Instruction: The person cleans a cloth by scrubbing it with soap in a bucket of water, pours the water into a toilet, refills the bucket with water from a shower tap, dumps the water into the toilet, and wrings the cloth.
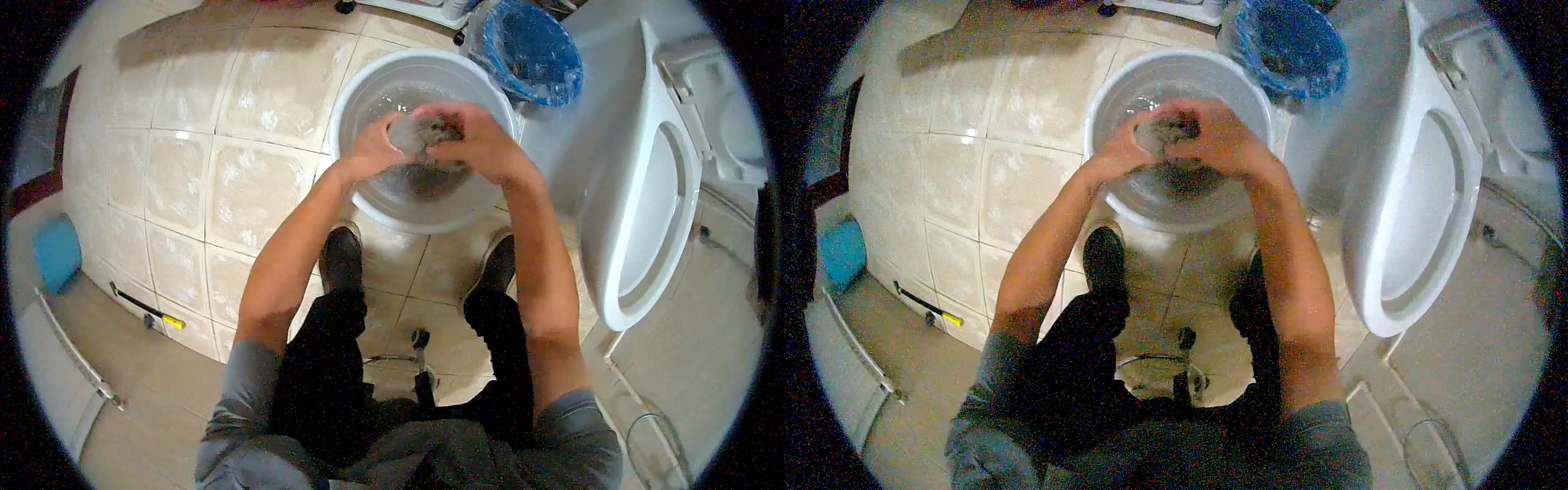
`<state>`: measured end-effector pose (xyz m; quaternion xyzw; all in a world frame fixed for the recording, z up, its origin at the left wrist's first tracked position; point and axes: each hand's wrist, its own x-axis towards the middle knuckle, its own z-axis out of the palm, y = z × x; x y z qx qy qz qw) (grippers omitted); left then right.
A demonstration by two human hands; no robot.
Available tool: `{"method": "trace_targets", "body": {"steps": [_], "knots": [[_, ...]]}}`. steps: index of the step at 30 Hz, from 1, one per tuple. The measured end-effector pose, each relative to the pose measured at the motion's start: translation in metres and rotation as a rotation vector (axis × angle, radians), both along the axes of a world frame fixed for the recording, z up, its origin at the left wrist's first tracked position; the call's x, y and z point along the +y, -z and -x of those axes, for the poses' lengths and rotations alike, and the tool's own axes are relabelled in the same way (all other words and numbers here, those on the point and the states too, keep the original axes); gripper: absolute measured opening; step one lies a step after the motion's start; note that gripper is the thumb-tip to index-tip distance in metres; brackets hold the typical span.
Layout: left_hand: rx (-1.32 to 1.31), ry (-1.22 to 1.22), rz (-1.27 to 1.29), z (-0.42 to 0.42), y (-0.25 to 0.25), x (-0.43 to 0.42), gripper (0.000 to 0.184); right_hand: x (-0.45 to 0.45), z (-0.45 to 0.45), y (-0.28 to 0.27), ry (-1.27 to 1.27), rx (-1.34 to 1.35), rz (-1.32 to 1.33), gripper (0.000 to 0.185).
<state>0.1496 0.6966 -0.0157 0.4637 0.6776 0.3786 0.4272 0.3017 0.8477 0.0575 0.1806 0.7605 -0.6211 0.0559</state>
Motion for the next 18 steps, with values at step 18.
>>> {"method": "trace_targets", "body": {"steps": [18], "knots": [[-1.300, -0.277, -0.116, -0.008, -0.058, 0.001, 0.067, -0.058, -0.014, 0.077, 0.696, 0.306, 1.638, 0.080]]}}
